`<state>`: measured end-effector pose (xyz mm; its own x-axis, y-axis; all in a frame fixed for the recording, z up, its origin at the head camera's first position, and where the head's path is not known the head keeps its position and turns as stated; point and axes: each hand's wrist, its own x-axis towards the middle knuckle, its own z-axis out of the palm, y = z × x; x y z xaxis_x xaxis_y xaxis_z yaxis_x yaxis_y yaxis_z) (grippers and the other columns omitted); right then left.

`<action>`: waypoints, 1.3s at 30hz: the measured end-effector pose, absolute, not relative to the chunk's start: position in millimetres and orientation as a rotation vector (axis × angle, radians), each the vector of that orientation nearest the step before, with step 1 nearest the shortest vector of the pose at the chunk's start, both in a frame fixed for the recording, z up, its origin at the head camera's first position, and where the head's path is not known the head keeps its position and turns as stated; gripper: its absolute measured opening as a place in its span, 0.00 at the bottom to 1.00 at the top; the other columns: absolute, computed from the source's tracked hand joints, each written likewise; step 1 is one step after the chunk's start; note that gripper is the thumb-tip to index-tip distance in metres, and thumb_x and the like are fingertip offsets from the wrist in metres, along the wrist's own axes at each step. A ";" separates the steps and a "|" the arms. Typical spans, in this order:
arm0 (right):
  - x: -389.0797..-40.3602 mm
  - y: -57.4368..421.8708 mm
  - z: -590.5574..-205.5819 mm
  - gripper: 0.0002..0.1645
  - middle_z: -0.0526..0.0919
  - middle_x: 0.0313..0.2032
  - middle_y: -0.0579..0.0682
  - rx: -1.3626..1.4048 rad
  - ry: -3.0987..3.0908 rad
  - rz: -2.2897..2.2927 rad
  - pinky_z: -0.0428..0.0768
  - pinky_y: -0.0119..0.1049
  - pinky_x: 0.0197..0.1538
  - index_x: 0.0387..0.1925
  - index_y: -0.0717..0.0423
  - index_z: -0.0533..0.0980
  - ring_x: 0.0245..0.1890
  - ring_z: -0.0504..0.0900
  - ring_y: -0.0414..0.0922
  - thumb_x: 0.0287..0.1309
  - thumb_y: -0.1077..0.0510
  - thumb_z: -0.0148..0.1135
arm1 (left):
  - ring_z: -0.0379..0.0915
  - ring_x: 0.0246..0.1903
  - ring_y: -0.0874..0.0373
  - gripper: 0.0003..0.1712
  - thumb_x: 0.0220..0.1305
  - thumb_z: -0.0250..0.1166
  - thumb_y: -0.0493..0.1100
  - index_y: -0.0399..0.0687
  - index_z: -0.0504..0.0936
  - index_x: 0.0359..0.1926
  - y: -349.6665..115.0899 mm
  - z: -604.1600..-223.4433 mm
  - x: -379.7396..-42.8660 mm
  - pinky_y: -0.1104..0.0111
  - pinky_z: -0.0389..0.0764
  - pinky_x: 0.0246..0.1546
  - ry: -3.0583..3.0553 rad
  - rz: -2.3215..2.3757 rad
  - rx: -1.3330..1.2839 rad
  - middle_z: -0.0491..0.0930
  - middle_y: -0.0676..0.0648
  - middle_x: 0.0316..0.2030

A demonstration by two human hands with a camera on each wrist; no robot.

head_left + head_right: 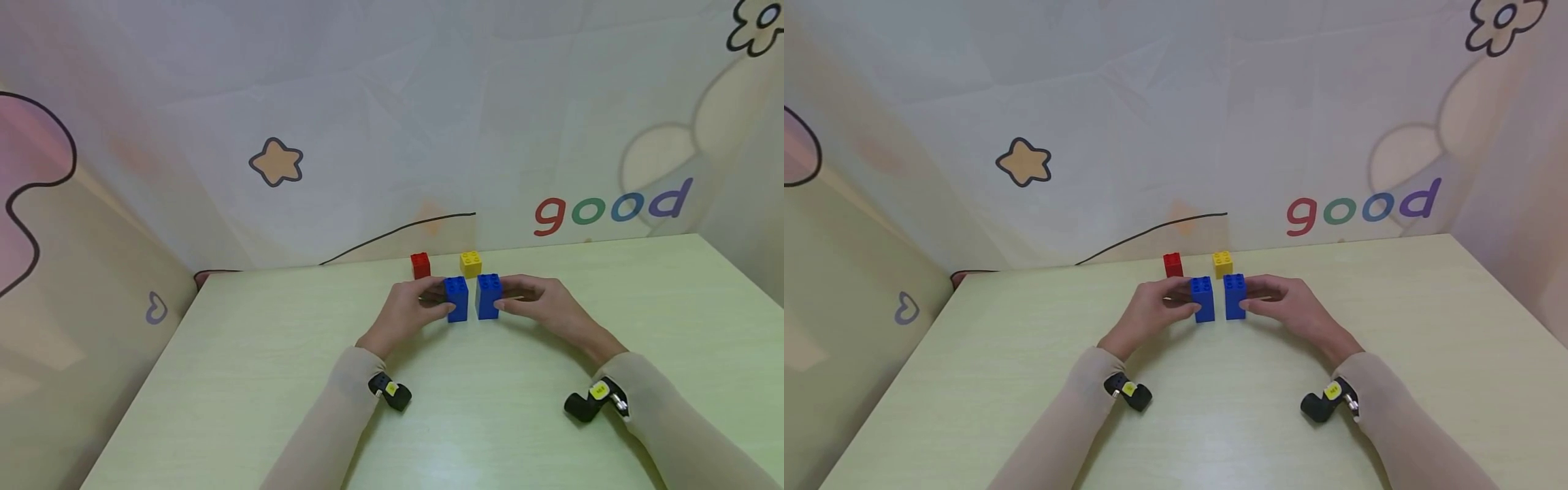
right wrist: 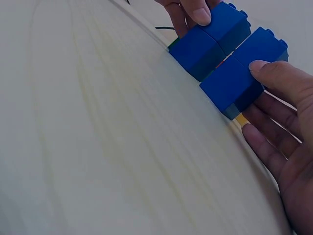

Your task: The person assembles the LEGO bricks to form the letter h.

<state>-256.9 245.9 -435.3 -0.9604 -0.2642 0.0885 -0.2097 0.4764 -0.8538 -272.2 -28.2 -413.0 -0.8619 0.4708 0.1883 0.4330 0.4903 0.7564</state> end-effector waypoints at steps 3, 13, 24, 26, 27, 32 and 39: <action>-256.6 244.6 -435.3 0.37 0.77 0.54 0.49 -0.420 2.648 -1.524 0.74 0.49 0.54 0.60 0.48 0.71 0.53 0.75 0.49 0.50 0.38 0.65 | 0.76 0.40 0.68 0.28 0.56 0.68 0.47 0.49 0.75 0.58 -28.1 -413.9 -271.8 0.77 0.76 0.42 2.663 1.357 0.803 0.81 0.57 0.42; -256.5 245.3 -435.5 0.35 0.77 0.53 0.46 -0.437 2.648 -1.528 0.73 0.49 0.55 0.60 0.46 0.71 0.53 0.75 0.48 0.51 0.38 0.64 | 0.76 0.41 0.69 0.27 0.57 0.67 0.47 0.50 0.75 0.59 -26.3 -413.9 -269.2 0.77 0.76 0.43 2.631 1.394 0.806 0.79 0.57 0.46; -257.8 245.4 -435.5 0.37 0.77 0.54 0.47 -0.424 2.649 -1.516 0.73 0.50 0.55 0.61 0.46 0.70 0.54 0.75 0.49 0.51 0.37 0.64 | 0.76 0.42 0.69 0.29 0.57 0.67 0.46 0.52 0.73 0.60 -27.1 -413.0 -269.0 0.77 0.76 0.43 2.620 1.415 0.794 0.79 0.57 0.46; -257.7 245.8 -435.1 0.37 0.77 0.53 0.47 -0.419 2.649 -1.516 0.72 0.50 0.55 0.61 0.46 0.70 0.54 0.75 0.49 0.51 0.37 0.64 | 0.76 0.42 0.68 0.29 0.57 0.68 0.46 0.52 0.73 0.60 -26.7 -412.0 -268.6 0.77 0.76 0.43 2.621 1.421 0.795 0.80 0.57 0.46; -257.6 245.9 -435.0 0.37 0.77 0.53 0.48 -0.419 2.649 -1.517 0.72 0.50 0.55 0.61 0.46 0.70 0.54 0.75 0.49 0.51 0.37 0.64 | 0.76 0.42 0.67 0.29 0.57 0.68 0.46 0.51 0.74 0.60 -26.5 -411.6 -268.4 0.77 0.76 0.43 2.622 1.423 0.793 0.80 0.57 0.46; -256.6 244.9 -434.5 0.37 0.77 0.54 0.49 -0.414 2.647 -1.528 0.73 0.50 0.55 0.60 0.48 0.70 0.53 0.75 0.50 0.51 0.38 0.64 | 0.77 0.45 0.63 0.32 0.54 0.69 0.49 0.52 0.73 0.61 -28.2 -411.3 -270.0 0.76 0.76 0.44 2.599 1.443 0.795 0.79 0.56 0.47; -256.2 243.4 -433.7 0.37 0.77 0.54 0.50 -0.401 2.653 -1.524 0.74 0.49 0.54 0.60 0.49 0.71 0.53 0.75 0.50 0.51 0.38 0.65 | 0.74 0.51 0.57 0.33 0.51 0.71 0.51 0.57 0.73 0.60 -47.7 -409.2 -279.8 0.66 0.75 0.51 2.587 1.576 0.749 0.78 0.52 0.52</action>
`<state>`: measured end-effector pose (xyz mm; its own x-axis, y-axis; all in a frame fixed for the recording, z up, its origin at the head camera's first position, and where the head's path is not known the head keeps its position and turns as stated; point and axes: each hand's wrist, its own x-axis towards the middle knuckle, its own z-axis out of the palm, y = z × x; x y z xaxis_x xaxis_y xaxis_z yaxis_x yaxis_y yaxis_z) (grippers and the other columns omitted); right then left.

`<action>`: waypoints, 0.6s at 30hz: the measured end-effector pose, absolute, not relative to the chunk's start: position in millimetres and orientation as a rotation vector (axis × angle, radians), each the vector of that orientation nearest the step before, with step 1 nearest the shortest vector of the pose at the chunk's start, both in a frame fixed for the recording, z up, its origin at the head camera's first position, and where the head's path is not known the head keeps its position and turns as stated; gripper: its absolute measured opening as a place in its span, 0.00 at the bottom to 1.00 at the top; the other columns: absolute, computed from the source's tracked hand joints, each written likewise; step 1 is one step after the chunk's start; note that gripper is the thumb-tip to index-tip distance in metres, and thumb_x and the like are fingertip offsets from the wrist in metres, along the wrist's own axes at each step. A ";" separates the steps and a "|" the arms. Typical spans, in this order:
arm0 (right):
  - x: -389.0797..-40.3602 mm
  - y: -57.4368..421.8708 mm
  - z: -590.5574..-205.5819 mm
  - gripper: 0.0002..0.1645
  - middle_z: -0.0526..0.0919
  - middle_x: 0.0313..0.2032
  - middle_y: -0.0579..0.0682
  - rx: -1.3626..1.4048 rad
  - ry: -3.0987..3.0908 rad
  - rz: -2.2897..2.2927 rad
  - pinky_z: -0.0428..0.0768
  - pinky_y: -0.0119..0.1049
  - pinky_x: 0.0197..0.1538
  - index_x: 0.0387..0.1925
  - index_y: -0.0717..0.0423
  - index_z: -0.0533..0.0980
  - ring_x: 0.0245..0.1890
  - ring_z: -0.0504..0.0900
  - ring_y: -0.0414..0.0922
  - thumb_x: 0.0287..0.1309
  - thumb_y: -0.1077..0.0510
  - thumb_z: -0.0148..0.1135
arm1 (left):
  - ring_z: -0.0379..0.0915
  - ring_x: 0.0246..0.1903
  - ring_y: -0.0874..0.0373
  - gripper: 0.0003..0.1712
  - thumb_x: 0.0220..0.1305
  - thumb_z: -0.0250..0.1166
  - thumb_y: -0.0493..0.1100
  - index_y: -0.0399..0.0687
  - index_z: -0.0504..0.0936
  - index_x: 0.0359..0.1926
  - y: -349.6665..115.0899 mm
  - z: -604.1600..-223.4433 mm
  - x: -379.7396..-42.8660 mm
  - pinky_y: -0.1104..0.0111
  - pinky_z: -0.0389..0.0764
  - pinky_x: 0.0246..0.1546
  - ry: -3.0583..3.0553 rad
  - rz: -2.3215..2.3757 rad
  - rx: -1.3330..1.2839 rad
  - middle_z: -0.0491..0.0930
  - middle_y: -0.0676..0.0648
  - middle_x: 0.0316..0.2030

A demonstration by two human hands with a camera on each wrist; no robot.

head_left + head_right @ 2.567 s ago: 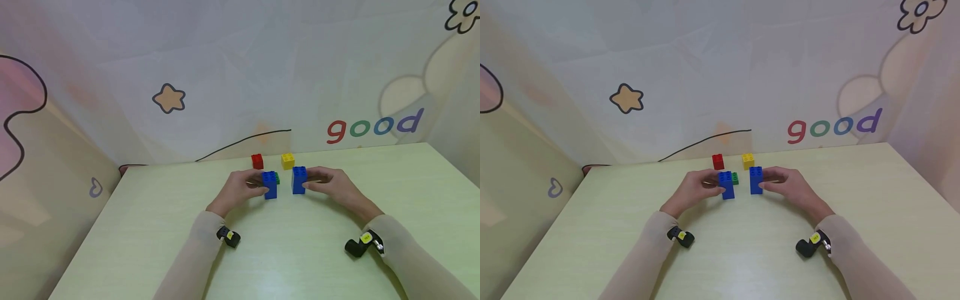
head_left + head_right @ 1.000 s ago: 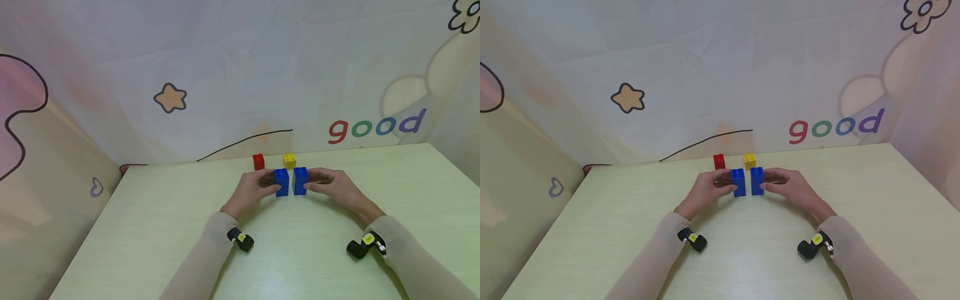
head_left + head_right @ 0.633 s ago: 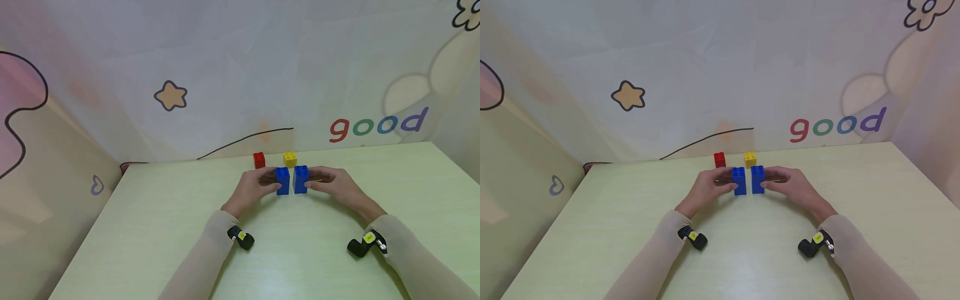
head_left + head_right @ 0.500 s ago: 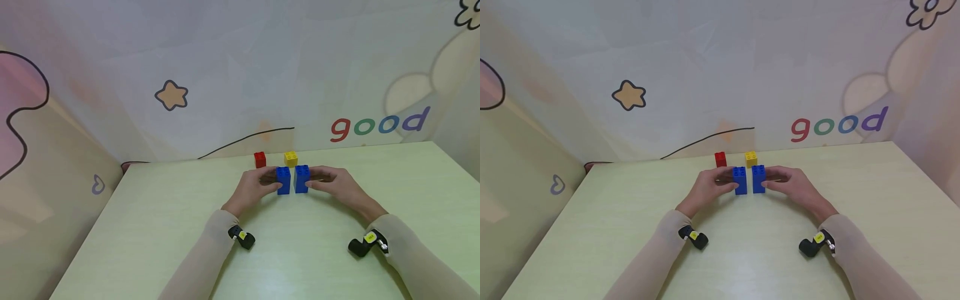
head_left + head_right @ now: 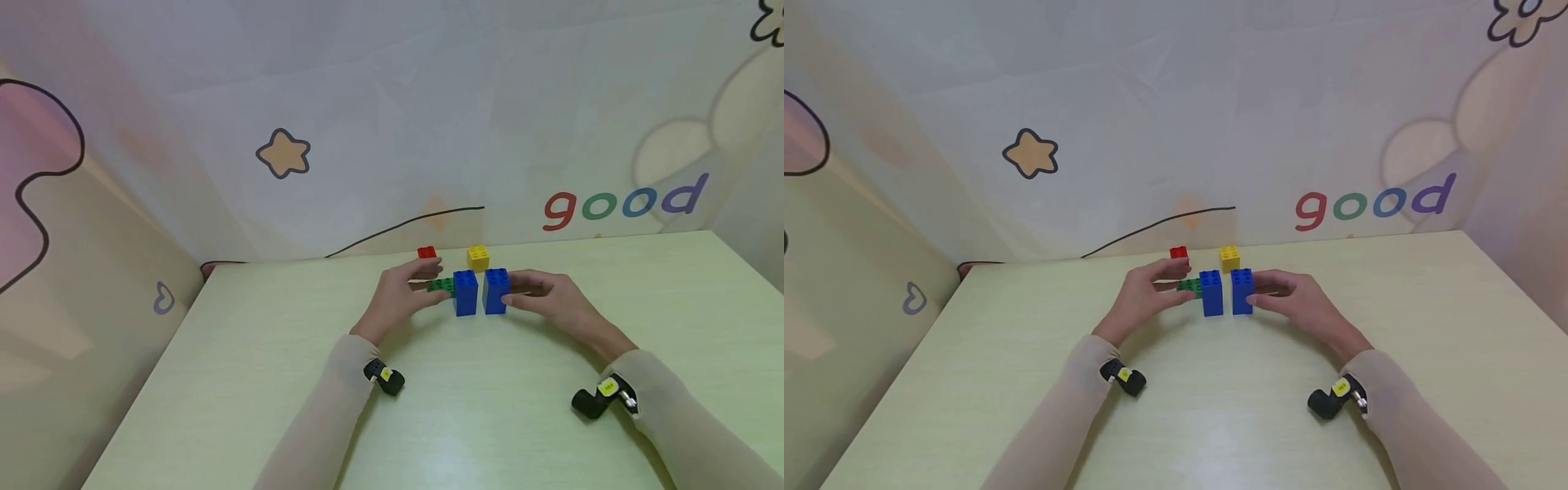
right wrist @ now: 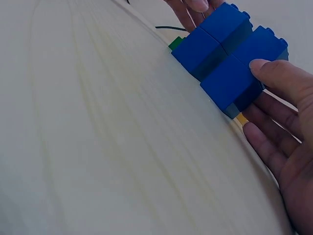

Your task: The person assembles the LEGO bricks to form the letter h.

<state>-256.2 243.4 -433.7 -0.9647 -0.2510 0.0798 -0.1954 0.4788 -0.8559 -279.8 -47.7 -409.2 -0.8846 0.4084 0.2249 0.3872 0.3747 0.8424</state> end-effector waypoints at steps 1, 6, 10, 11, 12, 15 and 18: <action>-256.3 243.8 -433.5 0.37 0.77 0.54 0.49 -0.396 2.648 -1.526 0.74 0.48 0.54 0.60 0.49 0.71 0.53 0.75 0.49 0.50 0.38 0.65 | 0.74 0.51 0.57 0.33 0.51 0.71 0.50 0.56 0.73 0.59 -51.0 -409.1 -281.6 0.65 0.75 0.51 2.594 1.595 0.739 0.78 0.51 0.52; -257.1 245.5 -432.6 0.38 0.77 0.54 0.48 -0.395 2.634 -1.524 0.74 0.48 0.54 0.61 0.48 0.70 0.54 0.75 0.49 0.50 0.37 0.65 | 0.73 0.51 0.57 0.30 0.53 0.71 0.46 0.50 0.75 0.58 -64.6 -413.1 -289.3 0.67 0.75 0.50 2.603 1.641 0.683 0.78 0.50 0.51; -257.8 246.3 -433.6 0.38 0.76 0.54 0.48 -0.391 2.640 -1.517 0.74 0.48 0.54 0.61 0.47 0.70 0.54 0.75 0.49 0.50 0.37 0.64 | 0.75 0.49 0.59 0.30 0.53 0.71 0.47 0.50 0.75 0.58 -69.0 -417.8 -291.6 0.70 0.76 0.47 2.550 1.643 0.607 0.78 0.50 0.51; -257.9 246.4 -433.8 0.38 0.76 0.54 0.48 -0.390 2.640 -1.519 0.74 0.48 0.54 0.61 0.48 0.70 0.54 0.75 0.49 0.50 0.37 0.64 | 0.75 0.48 0.60 0.30 0.52 0.71 0.48 0.50 0.75 0.58 -69.3 -418.9 -291.8 0.70 0.76 0.47 2.525 1.649 0.587 0.78 0.50 0.51; -258.1 246.3 -434.2 0.39 0.76 0.54 0.49 -0.389 2.638 -1.521 0.74 0.48 0.54 0.61 0.48 0.70 0.54 0.75 0.49 0.50 0.37 0.65 | 0.75 0.48 0.61 0.30 0.52 0.72 0.48 0.50 0.76 0.57 -69.3 -420.0 -291.9 0.70 0.76 0.47 2.501 1.655 0.569 0.78 0.50 0.51; -258.0 246.2 -434.6 0.39 0.76 0.54 0.49 -0.388 2.636 -1.523 0.74 0.48 0.54 0.61 0.48 0.70 0.54 0.75 0.49 0.50 0.37 0.65 | 0.75 0.46 0.63 0.30 0.51 0.72 0.49 0.49 0.77 0.56 -69.1 -423.4 -292.7 0.69 0.76 0.47 2.456 1.661 0.526 0.79 0.52 0.49; -258.1 245.9 -435.0 0.39 0.76 0.54 0.49 -0.395 2.637 -1.521 0.75 0.47 0.54 0.61 0.48 0.70 0.54 0.75 0.49 0.50 0.37 0.65 | 0.76 0.45 0.63 0.29 0.50 0.73 0.48 0.47 0.78 0.54 -68.6 -426.8 -294.4 0.70 0.76 0.47 2.451 1.664 0.503 0.80 0.55 0.47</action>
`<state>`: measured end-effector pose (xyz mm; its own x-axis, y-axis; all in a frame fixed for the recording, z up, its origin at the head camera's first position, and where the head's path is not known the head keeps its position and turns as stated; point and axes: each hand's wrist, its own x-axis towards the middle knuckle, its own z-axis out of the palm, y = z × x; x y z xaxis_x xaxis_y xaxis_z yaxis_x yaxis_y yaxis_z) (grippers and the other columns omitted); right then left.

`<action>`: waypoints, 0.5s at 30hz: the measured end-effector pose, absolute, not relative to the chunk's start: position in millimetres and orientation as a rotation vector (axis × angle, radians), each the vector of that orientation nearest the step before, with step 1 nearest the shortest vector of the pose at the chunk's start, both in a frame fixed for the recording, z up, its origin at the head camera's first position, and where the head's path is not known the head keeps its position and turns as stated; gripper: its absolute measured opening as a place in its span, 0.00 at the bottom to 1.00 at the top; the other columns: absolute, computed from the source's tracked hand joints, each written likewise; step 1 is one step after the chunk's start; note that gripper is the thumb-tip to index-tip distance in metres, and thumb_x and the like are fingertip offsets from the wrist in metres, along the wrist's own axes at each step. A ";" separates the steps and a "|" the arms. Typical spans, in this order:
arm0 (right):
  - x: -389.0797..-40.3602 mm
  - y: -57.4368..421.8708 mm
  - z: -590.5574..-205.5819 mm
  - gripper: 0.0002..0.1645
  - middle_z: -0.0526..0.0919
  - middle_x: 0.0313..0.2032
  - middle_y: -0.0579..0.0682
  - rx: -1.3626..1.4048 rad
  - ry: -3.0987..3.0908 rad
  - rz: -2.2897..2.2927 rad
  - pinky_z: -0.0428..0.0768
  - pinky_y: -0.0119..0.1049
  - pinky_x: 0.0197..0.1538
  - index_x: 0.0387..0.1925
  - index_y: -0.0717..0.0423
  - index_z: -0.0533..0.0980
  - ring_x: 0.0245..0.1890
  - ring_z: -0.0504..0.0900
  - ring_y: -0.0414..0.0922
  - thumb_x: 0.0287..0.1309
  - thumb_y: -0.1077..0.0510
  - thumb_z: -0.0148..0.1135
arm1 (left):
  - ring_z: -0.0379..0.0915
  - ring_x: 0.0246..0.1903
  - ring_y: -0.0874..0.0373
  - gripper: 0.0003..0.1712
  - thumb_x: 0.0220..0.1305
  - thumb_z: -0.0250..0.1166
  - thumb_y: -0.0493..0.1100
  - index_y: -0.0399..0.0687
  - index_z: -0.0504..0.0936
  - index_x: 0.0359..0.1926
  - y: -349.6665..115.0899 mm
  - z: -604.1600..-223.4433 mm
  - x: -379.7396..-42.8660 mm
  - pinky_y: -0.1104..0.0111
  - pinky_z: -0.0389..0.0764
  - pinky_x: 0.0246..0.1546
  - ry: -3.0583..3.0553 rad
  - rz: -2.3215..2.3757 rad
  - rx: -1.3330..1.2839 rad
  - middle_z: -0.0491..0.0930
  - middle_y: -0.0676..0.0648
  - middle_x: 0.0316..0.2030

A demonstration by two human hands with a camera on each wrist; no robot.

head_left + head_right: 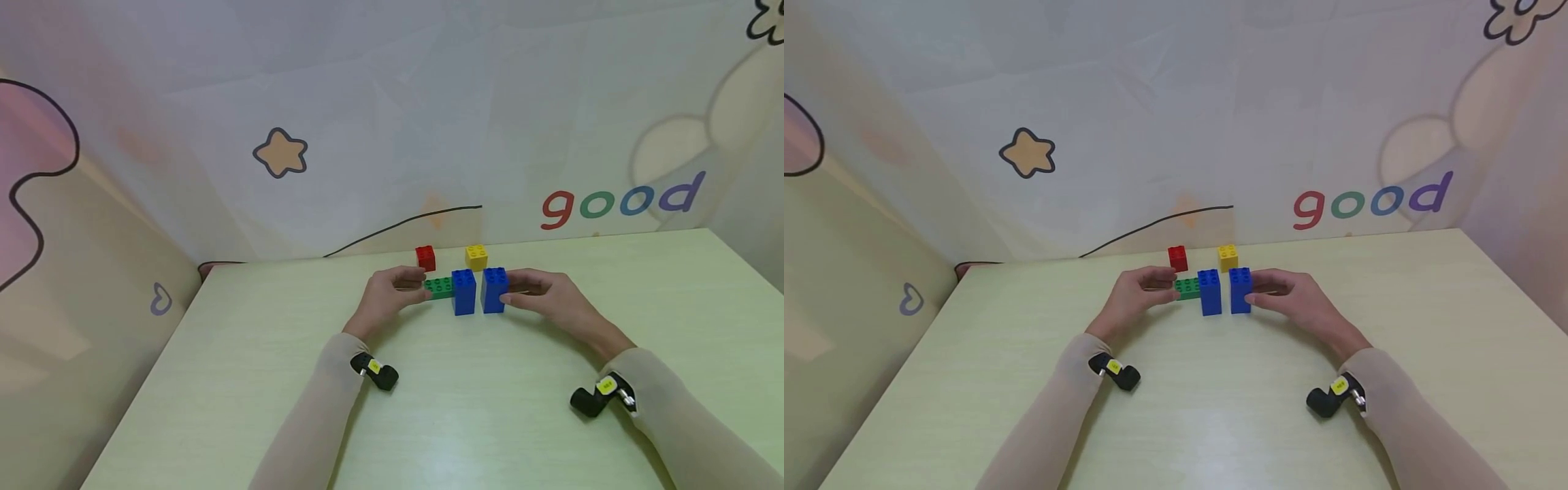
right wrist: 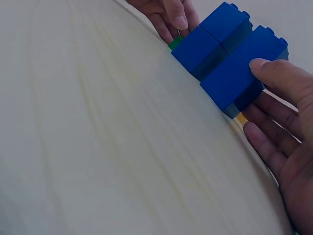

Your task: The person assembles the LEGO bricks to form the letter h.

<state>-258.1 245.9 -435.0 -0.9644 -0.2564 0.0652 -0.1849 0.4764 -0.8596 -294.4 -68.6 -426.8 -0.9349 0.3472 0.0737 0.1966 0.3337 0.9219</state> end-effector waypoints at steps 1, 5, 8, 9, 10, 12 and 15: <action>-258.1 245.9 -434.9 0.39 0.76 0.54 0.49 -0.397 2.640 -1.519 0.75 0.47 0.54 0.61 0.48 0.69 0.54 0.75 0.49 0.50 0.37 0.65 | 0.76 0.45 0.63 0.29 0.51 0.72 0.48 0.47 0.78 0.54 -68.4 -427.6 -294.7 0.71 0.76 0.47 2.453 1.664 0.500 0.80 0.55 0.46; -258.6 246.0 -434.6 0.39 0.76 0.54 0.48 -0.401 2.638 -1.521 0.74 0.47 0.54 0.61 0.48 0.69 0.54 0.75 0.48 0.50 0.37 0.65 | 0.77 0.44 0.60 0.26 0.52 0.72 0.45 0.46 0.79 0.53 -66.9 -428.6 -295.4 0.69 0.76 0.47 2.458 1.677 0.488 0.80 0.54 0.45; -258.7 246.2 -434.6 0.39 0.76 0.54 0.48 -0.400 2.633 -1.523 0.74 0.47 0.54 0.61 0.47 0.69 0.54 0.74 0.48 0.50 0.37 0.65 | 0.77 0.43 0.60 0.25 0.52 0.72 0.43 0.46 0.79 0.53 -65.2 -428.7 -295.8 0.69 0.77 0.47 2.468 1.675 0.477 0.81 0.54 0.44; -258.6 246.2 -434.4 0.39 0.76 0.54 0.48 -0.397 2.631 -1.525 0.74 0.47 0.54 0.61 0.47 0.69 0.54 0.74 0.48 0.50 0.37 0.65 | 0.77 0.43 0.60 0.25 0.52 0.72 0.43 0.47 0.80 0.52 -64.4 -428.4 -295.7 0.69 0.77 0.47 2.475 1.668 0.471 0.81 0.54 0.44; -258.6 246.3 -434.5 0.39 0.76 0.54 0.48 -0.396 2.630 -1.526 0.74 0.47 0.54 0.61 0.47 0.69 0.54 0.74 0.48 0.50 0.37 0.65 | 0.77 0.43 0.61 0.24 0.52 0.72 0.43 0.47 0.80 0.52 -63.7 -428.2 -295.6 0.70 0.77 0.46 2.483 1.661 0.463 0.81 0.55 0.44; -258.6 246.4 -434.9 0.39 0.76 0.54 0.48 -0.397 2.626 -1.527 0.74 0.47 0.54 0.62 0.48 0.69 0.54 0.74 0.48 0.50 0.37 0.65 | 0.77 0.41 0.61 0.24 0.51 0.72 0.42 0.46 0.80 0.52 -62.5 -428.0 -295.3 0.70 0.77 0.46 2.496 1.652 0.448 0.81 0.55 0.43; -258.2 246.3 -435.1 0.39 0.76 0.54 0.48 -0.393 2.622 -1.531 0.74 0.47 0.54 0.62 0.48 0.69 0.54 0.74 0.48 0.50 0.37 0.65 | 0.77 0.41 0.61 0.24 0.51 0.72 0.41 0.45 0.80 0.51 -60.8 -427.1 -294.1 0.71 0.77 0.45 2.524 1.638 0.445 0.81 0.55 0.42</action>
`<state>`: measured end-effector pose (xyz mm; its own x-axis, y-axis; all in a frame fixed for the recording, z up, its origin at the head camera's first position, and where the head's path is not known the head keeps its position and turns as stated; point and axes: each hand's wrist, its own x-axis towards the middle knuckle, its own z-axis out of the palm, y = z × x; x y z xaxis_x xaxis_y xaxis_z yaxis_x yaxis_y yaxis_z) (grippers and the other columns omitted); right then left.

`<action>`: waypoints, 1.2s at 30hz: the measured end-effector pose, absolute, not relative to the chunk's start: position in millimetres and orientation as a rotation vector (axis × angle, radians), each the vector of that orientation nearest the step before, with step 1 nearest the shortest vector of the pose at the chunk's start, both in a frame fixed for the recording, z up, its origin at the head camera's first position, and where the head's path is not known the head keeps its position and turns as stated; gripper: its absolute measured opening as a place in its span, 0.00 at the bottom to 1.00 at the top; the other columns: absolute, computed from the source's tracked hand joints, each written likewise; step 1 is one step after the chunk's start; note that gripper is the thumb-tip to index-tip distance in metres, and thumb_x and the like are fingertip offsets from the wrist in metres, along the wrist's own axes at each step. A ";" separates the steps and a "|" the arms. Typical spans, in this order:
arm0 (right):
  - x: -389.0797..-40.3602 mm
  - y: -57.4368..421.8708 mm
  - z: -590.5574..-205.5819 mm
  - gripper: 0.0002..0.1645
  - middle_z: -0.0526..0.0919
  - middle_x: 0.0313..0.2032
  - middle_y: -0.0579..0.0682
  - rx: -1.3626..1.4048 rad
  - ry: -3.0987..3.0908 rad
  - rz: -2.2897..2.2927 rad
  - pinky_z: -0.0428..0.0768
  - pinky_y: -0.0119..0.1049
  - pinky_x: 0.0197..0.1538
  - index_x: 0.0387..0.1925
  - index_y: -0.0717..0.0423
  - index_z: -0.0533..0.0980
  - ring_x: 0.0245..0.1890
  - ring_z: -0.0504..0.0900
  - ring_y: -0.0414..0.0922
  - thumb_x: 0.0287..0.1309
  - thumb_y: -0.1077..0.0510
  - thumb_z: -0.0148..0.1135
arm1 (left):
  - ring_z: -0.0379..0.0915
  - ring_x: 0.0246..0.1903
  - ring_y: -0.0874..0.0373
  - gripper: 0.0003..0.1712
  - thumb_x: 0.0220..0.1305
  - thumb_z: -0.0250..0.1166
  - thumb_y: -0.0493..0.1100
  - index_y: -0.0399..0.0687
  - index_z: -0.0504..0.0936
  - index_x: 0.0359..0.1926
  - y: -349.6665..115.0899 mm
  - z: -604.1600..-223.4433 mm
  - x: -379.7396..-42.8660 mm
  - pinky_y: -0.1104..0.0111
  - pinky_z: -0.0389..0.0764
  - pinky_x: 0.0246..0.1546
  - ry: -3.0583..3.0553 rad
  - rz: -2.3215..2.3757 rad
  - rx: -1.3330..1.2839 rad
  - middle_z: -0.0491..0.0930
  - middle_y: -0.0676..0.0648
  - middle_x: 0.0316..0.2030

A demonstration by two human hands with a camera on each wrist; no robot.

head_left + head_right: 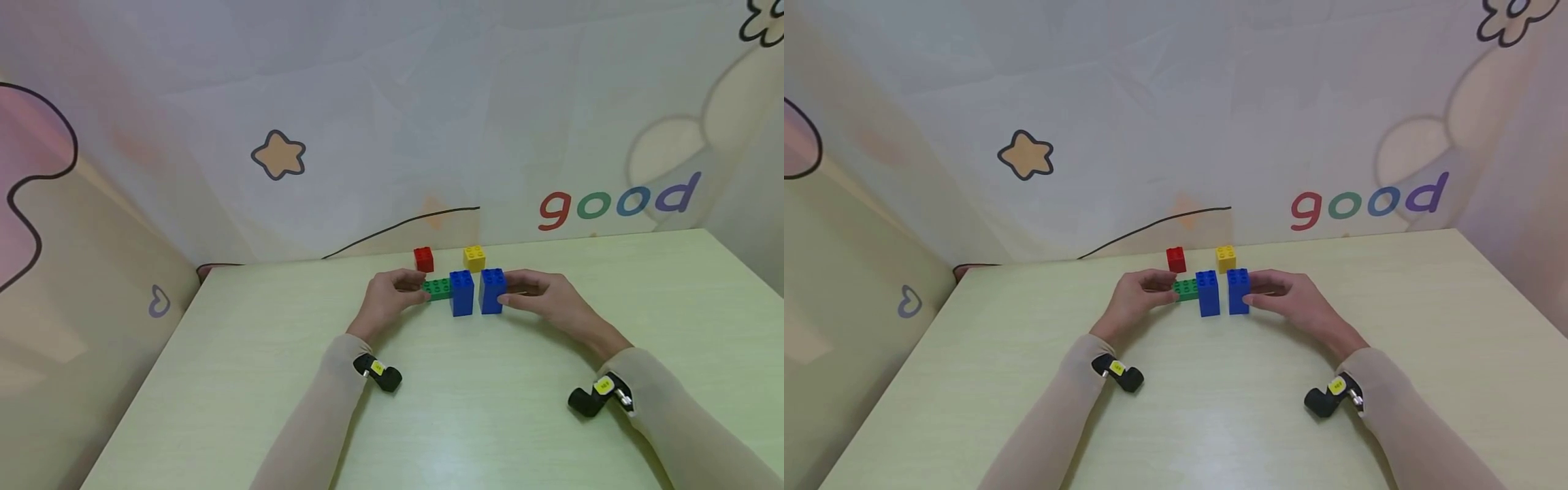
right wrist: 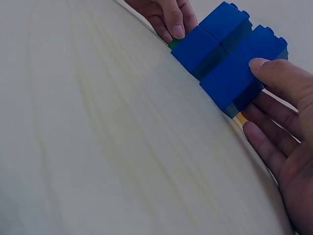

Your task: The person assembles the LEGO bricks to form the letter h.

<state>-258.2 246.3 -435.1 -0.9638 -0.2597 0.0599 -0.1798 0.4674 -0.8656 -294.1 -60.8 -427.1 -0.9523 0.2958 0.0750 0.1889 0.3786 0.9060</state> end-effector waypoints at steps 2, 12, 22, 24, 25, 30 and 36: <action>-258.0 246.1 -435.1 0.40 0.76 0.54 0.48 -0.392 2.621 -1.532 0.74 0.47 0.54 0.62 0.48 0.69 0.54 0.74 0.48 0.50 0.37 0.65 | 0.78 0.41 0.61 0.23 0.51 0.72 0.41 0.45 0.81 0.50 -60.4 -427.3 -293.7 0.70 0.77 0.45 2.540 1.634 0.451 0.81 0.55 0.42; -257.4 244.8 -436.5 0.39 0.77 0.54 0.47 -0.392 2.604 -1.535 0.74 0.47 0.54 0.61 0.47 0.69 0.53 0.75 0.47 0.50 0.37 0.65 | 0.77 0.39 0.64 0.16 0.50 0.73 0.45 0.54 0.85 0.43 -64.4 -431.5 -292.4 0.70 0.77 0.44 2.612 1.617 0.445 0.82 0.56 0.38; -255.9 244.9 -434.8 0.37 0.77 0.53 0.46 -0.390 2.583 -1.555 0.74 0.46 0.54 0.60 0.47 0.71 0.53 0.75 0.47 0.49 0.37 0.65 | 0.79 0.40 0.62 0.16 0.51 0.72 0.45 0.55 0.85 0.43 -67.1 -417.8 -291.3 0.69 0.79 0.42 2.530 1.809 0.413 0.82 0.56 0.39; -255.5 245.1 -434.6 0.37 0.77 0.53 0.46 -0.389 2.589 -1.552 0.74 0.46 0.54 0.60 0.47 0.71 0.53 0.75 0.47 0.49 0.37 0.65 | 0.79 0.40 0.62 0.15 0.51 0.72 0.47 0.56 0.85 0.43 -66.8 -411.7 -291.3 0.68 0.79 0.41 2.522 1.845 0.420 0.82 0.56 0.40; -255.3 245.2 -434.4 0.38 0.77 0.53 0.46 -0.385 2.591 -1.552 0.74 0.46 0.54 0.60 0.47 0.71 0.53 0.75 0.47 0.49 0.37 0.65 | 0.79 0.40 0.62 0.16 0.51 0.72 0.47 0.56 0.85 0.43 -66.1 -408.1 -291.0 0.68 0.80 0.41 2.522 1.860 0.432 0.82 0.56 0.40; -255.5 245.6 -434.2 0.38 0.77 0.53 0.47 -0.376 2.598 -1.542 0.74 0.47 0.54 0.60 0.47 0.70 0.53 0.75 0.48 0.49 0.37 0.65 | 0.79 0.41 0.60 0.18 0.53 0.71 0.47 0.52 0.83 0.47 -59.6 -389.3 -290.1 0.67 0.80 0.42 2.502 1.937 0.556 0.82 0.53 0.41; -256.1 246.1 -432.9 0.38 0.77 0.53 0.48 -0.379 2.595 -1.551 0.74 0.47 0.54 0.60 0.48 0.70 0.53 0.75 0.48 0.49 0.37 0.65 | 0.79 0.42 0.55 0.20 0.54 0.70 0.44 0.45 0.82 0.49 -47.2 -371.8 -286.2 0.68 0.80 0.42 2.425 1.992 0.680 0.81 0.49 0.42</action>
<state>-256.1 246.1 -432.9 -0.9647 -0.2595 0.0459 -0.1634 0.4523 -0.8768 -286.2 -47.2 -371.8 -0.9081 0.2763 0.3148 0.3624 0.1413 0.9213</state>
